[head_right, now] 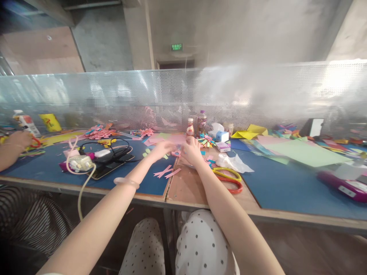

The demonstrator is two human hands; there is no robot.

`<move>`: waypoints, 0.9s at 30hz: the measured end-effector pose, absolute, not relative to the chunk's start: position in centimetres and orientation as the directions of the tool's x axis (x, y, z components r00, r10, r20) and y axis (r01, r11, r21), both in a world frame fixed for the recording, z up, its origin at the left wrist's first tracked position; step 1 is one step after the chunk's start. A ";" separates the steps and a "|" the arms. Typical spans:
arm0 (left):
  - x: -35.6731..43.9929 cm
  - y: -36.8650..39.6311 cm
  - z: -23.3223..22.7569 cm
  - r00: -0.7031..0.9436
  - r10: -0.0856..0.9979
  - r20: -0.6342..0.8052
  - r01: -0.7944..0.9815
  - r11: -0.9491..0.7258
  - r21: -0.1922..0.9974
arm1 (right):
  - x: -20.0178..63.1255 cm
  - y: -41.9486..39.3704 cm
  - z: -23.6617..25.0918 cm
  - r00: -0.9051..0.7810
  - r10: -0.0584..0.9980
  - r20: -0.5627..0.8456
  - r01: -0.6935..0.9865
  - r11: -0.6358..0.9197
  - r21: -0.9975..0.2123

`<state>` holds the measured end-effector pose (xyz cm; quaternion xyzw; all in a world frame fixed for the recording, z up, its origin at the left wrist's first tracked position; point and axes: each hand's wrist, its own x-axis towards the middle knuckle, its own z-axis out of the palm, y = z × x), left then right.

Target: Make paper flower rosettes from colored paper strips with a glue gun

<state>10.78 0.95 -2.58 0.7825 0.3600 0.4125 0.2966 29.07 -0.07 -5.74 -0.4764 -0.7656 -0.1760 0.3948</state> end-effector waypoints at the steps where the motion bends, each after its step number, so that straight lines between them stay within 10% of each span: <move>1: 10.8 0.9 -2.6 0.392 0.812 0.432 0.311 -0.559 0.769 | 29.0 -0.1 -5.7 -0.232 0.590 0.773 0.869 0.483 -0.108; 27: 10.8 0.6 -2.4 0.392 0.839 0.378 0.220 -0.485 0.847 | 28.4 -0.3 -5.6 -0.221 0.585 0.780 0.852 0.505 -0.137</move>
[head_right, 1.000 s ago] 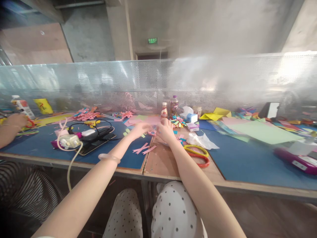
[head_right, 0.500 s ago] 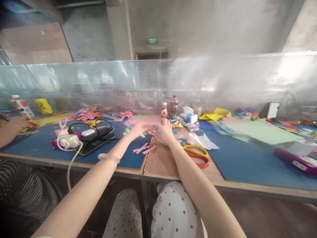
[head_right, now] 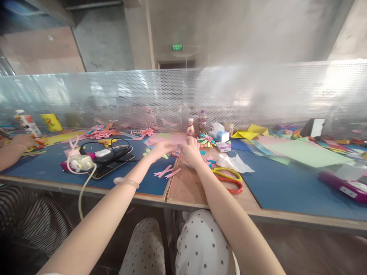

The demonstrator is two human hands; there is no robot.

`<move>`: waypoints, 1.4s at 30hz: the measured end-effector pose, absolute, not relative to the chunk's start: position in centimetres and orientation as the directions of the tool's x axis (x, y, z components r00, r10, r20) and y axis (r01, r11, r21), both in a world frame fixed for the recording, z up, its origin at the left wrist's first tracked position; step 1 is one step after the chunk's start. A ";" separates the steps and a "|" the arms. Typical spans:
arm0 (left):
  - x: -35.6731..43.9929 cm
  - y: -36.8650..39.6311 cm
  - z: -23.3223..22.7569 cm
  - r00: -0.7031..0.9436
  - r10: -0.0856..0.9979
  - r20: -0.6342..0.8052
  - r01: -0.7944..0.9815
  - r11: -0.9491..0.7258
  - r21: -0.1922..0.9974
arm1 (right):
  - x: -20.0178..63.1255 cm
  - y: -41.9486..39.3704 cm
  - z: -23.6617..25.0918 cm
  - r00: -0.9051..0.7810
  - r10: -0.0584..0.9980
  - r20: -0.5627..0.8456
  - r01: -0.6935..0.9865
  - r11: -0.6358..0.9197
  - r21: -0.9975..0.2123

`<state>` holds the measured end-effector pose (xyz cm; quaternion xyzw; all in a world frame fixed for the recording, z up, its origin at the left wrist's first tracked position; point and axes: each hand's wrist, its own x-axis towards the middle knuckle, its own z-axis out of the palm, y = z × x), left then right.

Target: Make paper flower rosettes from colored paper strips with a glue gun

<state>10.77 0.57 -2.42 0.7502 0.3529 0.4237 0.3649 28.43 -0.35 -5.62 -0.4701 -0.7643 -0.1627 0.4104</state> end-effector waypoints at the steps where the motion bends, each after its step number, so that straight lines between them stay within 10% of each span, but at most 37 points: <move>1: 10.8 0.5 -2.3 0.396 0.841 0.370 0.223 -0.478 0.849 | 28.4 -0.4 -5.6 -0.217 0.586 0.781 0.850 0.507 -0.144; 42: 10.2 0.3 -2.2 0.344 0.888 0.304 0.116 -0.362 0.925 | 27.7 -0.3 -4.5 0.017 0.709 0.705 0.423 0.634 -0.647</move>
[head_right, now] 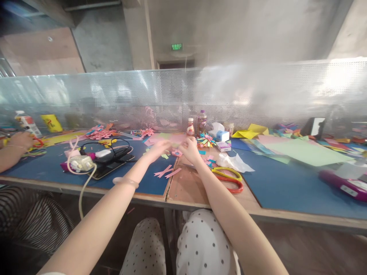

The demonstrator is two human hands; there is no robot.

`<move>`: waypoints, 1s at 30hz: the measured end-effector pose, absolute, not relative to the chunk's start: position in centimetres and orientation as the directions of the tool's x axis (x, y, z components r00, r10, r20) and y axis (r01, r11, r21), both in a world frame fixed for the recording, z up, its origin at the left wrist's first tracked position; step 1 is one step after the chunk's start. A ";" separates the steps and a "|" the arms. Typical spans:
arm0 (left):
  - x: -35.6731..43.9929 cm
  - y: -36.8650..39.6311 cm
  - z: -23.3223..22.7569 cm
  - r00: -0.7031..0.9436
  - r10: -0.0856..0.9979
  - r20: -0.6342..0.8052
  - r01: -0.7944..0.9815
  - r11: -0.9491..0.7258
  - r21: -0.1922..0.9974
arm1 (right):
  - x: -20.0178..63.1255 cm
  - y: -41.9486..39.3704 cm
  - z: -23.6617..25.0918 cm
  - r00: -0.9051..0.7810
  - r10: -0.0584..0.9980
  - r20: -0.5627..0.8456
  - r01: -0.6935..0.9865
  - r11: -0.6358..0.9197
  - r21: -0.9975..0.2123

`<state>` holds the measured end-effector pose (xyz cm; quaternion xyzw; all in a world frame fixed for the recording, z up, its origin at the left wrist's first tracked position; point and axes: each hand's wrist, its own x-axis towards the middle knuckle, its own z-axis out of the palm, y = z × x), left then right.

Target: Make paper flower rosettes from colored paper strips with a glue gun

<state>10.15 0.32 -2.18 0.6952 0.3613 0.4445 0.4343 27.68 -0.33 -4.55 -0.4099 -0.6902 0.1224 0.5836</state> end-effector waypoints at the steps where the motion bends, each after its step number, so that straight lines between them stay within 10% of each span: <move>1: 10.2 0.4 -2.2 0.345 0.888 0.305 0.116 -0.362 0.925 | 27.7 -0.3 -4.5 0.016 0.709 0.705 0.419 0.635 -0.649; 30: 10.2 0.6 -2.4 0.375 0.877 0.301 0.036 -0.338 0.940 | 27.9 -0.4 -4.4 0.022 0.764 0.645 0.363 0.595 -0.717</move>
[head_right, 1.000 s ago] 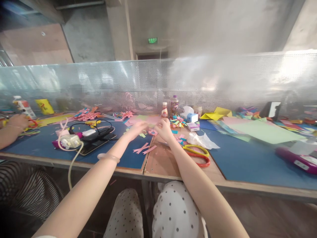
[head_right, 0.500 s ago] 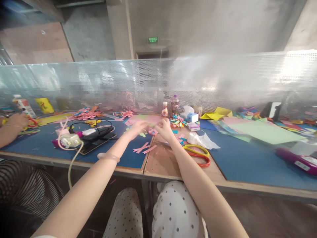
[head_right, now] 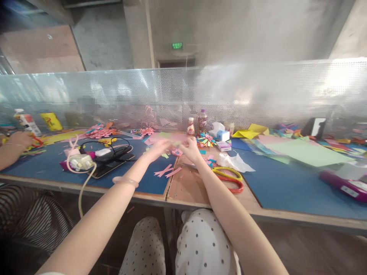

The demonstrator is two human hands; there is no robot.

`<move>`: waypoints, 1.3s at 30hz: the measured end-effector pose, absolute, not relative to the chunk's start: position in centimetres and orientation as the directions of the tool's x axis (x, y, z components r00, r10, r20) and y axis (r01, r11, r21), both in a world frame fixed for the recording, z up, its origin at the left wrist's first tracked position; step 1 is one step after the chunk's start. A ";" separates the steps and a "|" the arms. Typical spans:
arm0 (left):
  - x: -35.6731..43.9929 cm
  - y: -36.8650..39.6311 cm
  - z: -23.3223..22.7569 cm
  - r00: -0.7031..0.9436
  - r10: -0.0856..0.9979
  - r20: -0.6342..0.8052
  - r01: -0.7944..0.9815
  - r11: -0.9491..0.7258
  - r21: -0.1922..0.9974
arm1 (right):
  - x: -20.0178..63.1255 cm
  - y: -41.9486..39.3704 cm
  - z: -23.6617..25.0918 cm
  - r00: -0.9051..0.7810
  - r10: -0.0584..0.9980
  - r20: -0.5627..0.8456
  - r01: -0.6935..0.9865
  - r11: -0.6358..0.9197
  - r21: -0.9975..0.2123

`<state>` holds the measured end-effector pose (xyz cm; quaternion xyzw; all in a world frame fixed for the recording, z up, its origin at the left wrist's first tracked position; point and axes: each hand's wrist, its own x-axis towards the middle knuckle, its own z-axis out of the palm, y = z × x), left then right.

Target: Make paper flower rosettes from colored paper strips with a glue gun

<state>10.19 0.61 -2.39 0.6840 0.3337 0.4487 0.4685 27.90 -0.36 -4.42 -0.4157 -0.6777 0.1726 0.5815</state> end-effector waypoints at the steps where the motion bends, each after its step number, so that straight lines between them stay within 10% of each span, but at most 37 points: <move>1: 10.2 0.6 -2.4 0.377 0.877 0.299 0.034 -0.335 0.942 | 27.9 -0.4 -4.4 0.026 0.766 0.643 0.360 0.593 -0.721; 24: 10.7 0.2 -2.4 0.567 0.784 0.254 -0.120 -0.226 0.967 | 26.9 -2.1 -3.4 0.021 0.816 0.578 -0.080 0.577 -0.813; 39: 11.5 -0.6 -2.1 0.550 0.765 0.334 -0.101 -0.336 0.936 | 27.2 -1.4 -3.6 -0.016 0.804 0.594 -0.074 0.592 -0.803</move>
